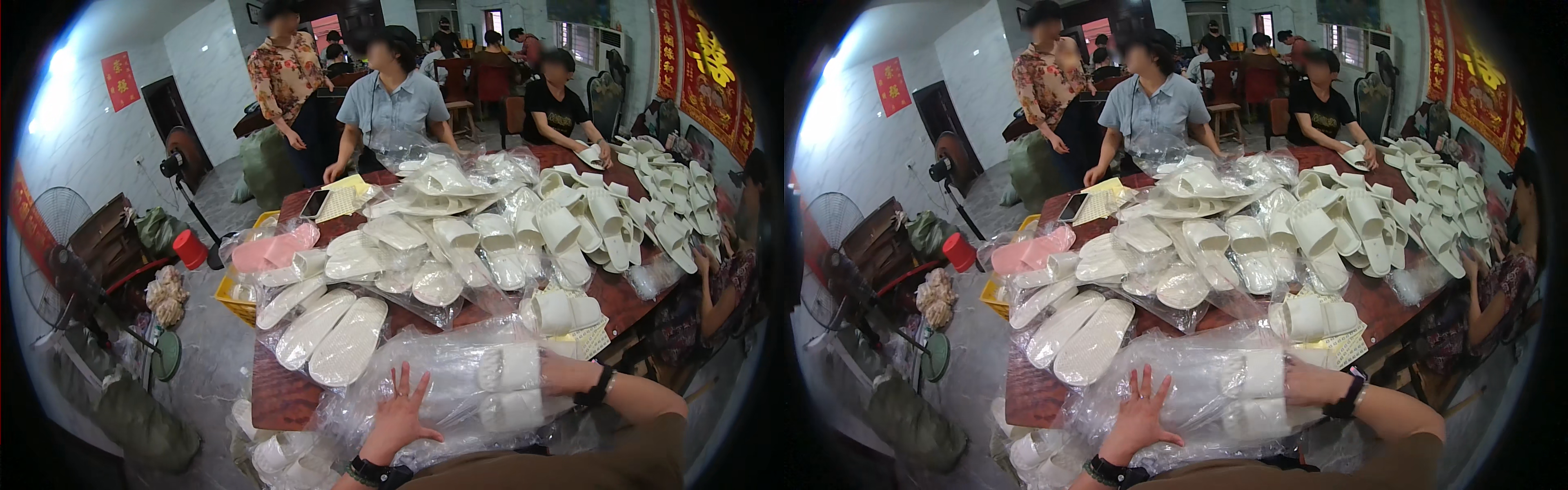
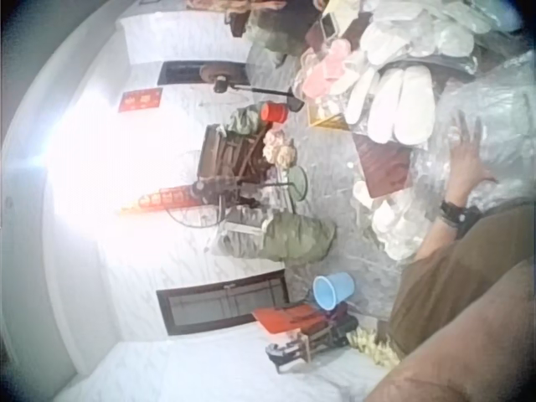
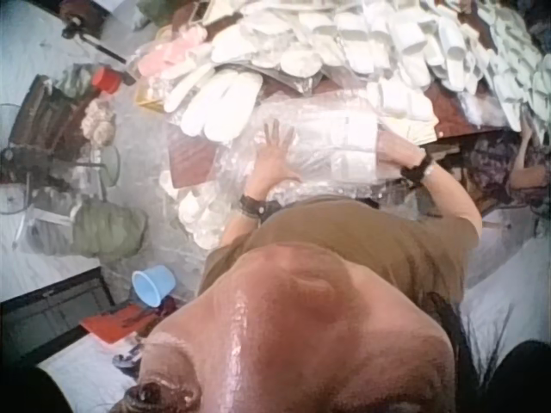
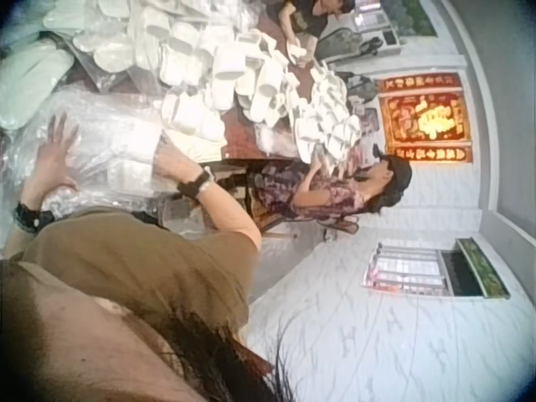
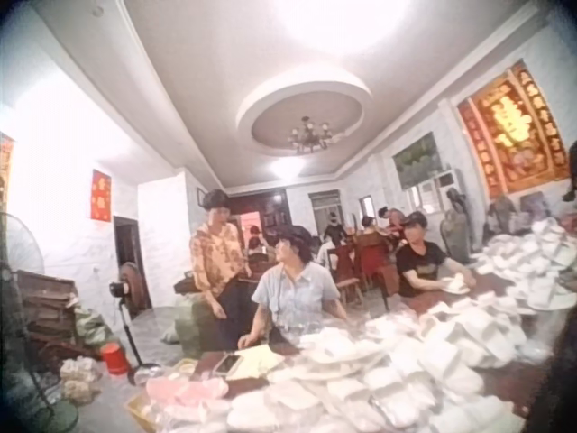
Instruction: Inspecting white slippers and packing them into individual plastic bags.
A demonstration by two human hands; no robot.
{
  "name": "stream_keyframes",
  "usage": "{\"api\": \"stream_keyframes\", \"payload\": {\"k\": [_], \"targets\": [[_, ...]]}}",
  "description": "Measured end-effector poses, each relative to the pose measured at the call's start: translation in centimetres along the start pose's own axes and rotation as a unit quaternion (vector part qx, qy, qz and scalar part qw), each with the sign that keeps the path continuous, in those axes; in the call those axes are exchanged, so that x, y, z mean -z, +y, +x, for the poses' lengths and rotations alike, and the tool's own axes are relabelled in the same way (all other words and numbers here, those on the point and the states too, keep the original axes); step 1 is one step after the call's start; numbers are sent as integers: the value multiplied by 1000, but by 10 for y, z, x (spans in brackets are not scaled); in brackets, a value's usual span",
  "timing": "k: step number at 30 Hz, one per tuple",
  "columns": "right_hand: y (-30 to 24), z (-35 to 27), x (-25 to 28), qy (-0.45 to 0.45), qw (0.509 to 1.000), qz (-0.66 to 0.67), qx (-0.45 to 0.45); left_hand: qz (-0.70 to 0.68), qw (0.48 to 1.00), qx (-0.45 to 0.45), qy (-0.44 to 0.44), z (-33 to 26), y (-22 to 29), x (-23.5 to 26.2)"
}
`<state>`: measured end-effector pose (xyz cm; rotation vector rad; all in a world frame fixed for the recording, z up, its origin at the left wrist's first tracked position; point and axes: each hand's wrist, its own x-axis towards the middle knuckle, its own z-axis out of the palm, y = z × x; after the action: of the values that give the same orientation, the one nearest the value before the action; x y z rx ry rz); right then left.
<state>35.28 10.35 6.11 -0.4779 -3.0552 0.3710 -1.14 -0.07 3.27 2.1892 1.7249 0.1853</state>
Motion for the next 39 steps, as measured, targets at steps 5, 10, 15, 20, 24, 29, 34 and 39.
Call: {"api": "stream_keyframes", "payload": {"k": [5,10,15,20,24,29,34,39], "targets": [[-11,-69,35,-32,988,2,-153,-16,1000,22,-4,-14,10,0],[10,-88,98,135,958,-21,-254,-15,999,36,38,-2,5,-15],[18,-146,132,258,816,-305,-418,-3,998,29,47,-1,22,11],[-22,-22,123,281,929,49,-234,8,995,64,77,1,18,18],[-42,52,50,184,978,53,-87,18,997,72,33,6,24,21],[-26,28,-64,152,988,-14,-16,22,997,15,75,-6,11,23],[-33,42,-37,24,998,1,-57,104,990,92,29,-12,16,24],[-37,63,-5,233,972,17,-22,114,990,70,41,1,4,11]]}}
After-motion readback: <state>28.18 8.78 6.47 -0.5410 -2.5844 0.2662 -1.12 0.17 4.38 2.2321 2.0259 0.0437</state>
